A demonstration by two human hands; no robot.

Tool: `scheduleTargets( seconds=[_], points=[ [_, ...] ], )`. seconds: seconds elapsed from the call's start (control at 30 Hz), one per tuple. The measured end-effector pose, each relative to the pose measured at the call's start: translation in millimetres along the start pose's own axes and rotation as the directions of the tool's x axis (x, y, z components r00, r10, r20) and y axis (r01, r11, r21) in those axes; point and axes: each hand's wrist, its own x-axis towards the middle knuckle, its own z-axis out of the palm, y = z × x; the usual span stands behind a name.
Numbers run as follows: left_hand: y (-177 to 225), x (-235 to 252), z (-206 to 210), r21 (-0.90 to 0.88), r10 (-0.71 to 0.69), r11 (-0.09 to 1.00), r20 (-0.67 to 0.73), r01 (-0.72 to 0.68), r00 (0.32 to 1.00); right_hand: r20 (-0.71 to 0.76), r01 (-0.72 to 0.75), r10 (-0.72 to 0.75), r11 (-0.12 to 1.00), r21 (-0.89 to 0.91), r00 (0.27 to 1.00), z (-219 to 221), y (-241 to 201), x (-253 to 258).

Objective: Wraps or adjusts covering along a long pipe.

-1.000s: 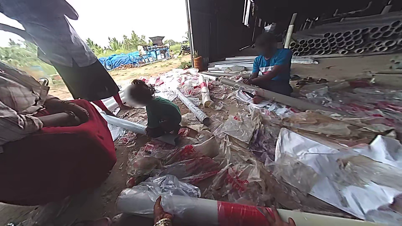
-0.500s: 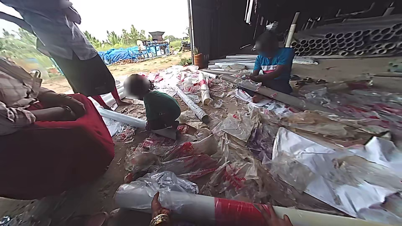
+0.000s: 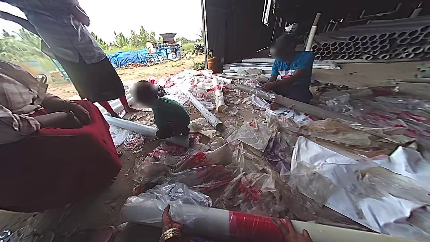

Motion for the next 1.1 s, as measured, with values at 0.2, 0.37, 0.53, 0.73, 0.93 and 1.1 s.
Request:
scheduleTargets(
  seconds=[0.2, 0.37, 0.53, 0.73, 0.93, 1.1],
  points=[
    [-1, 4, -1, -0.010, 0.000, 1.000, 0.005, 0.000, 1.000, -0.010, 0.008, -0.008, 1.000, 0.005, 1.000, 1, 1, 0],
    [-1, 4, -2, -0.017, 0.000, 1.000, 0.011, 0.000, 1.000, -0.002, 0.001, -0.001, 1.000, 0.011, 1.000, -1, 1, 0],
    [-2, 4, -2, -0.011, -0.006, 1.000, 0.008, 0.006, 1.000, -0.175, 0.061, -0.063, 0.998, -0.020, 0.983, 70, 29, 51],
    [3, -1, -3, 0.026, 0.045, 0.999, 0.000, -0.045, 0.999, 0.022, 0.020, -0.019, 0.999, -0.029, 1.000, -1, 3, 7],
    [17, -9, -11, 0.003, 0.034, 0.999, 0.089, -0.034, 0.995, 0.059, 0.061, -0.061, 0.998, -0.011, 0.996, -9, 12, 25],
    [33, -14, -20, 0.229, -0.042, 0.973, 0.113, 0.016, 0.993, 0.131, 0.065, -0.063, 0.998, -0.009, 0.989, -39, 4, 18]
  ],
)
